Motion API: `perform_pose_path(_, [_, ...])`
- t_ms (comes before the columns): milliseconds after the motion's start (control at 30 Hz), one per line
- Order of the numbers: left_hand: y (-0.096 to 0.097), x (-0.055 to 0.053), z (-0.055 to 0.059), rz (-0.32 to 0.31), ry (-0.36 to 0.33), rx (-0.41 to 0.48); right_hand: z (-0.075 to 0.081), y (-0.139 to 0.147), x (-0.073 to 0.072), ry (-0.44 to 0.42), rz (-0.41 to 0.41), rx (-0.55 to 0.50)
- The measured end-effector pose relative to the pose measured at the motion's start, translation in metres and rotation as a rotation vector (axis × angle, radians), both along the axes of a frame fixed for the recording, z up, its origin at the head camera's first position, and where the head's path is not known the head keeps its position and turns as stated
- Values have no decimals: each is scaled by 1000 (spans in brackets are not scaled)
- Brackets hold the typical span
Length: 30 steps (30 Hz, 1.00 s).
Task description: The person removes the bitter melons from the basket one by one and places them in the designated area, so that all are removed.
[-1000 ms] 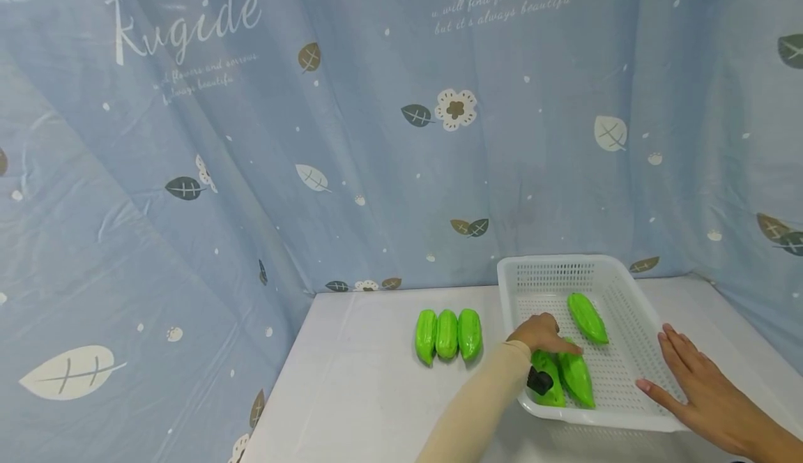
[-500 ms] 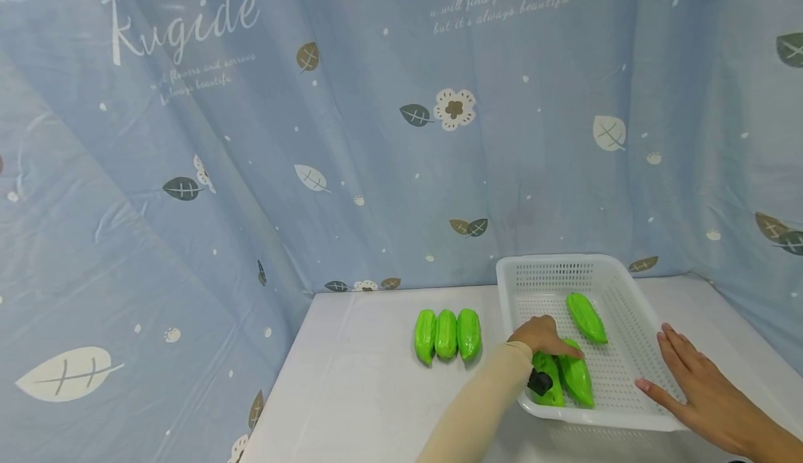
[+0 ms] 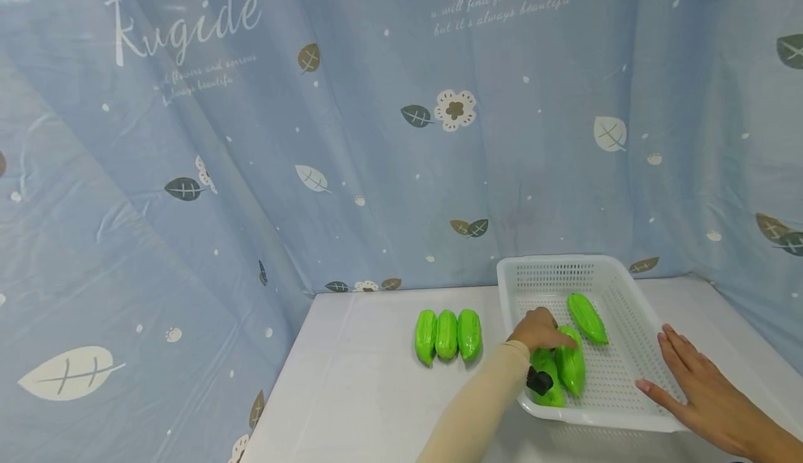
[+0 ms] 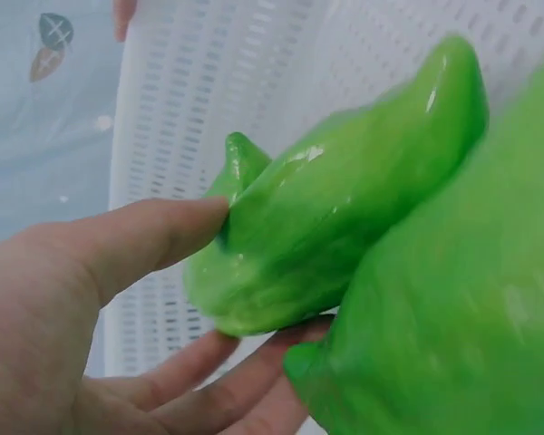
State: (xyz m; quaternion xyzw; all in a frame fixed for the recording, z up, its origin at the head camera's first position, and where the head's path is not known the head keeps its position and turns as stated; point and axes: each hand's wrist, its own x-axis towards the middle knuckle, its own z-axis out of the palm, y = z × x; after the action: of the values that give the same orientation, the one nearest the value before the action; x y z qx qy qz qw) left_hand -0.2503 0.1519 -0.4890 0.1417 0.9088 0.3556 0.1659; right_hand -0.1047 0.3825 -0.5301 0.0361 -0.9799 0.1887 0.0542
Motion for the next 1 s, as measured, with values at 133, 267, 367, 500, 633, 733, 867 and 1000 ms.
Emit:
perform_pose_path(133, [-1, -2, 1, 43, 18, 43, -1, 0, -1, -6, -6, 1])
perform_pose_path(267, [-1, -5, 1, 65, 26, 68, -2, -1, -1, -6, -12, 4])
perform_pose_path(367, [0, -8, -1, 94, 9, 117, -1, -1, 0, -6, -8, 0])
perform_pose_path(500, [0, -9, -1, 122, -7, 188, 0, -1, 1, -1, 1, -3])
perform_pose_path(633, [0, -8, 0, 129, -11, 229, 1, -1, 0, -3, 1, -7])
perform_pose_path(733, [1, -8, 0, 142, -16, 237, 2, -2, -1, -13, -2, -9])
perform_pose_path(867, [2, -8, -1, 161, -32, 274, 2, -1, -2, -22, -1, -13])
perform_pose_path(1000, [2, -8, 2, 166, -59, 355, 4, 0, -3, -43, 0, -26])
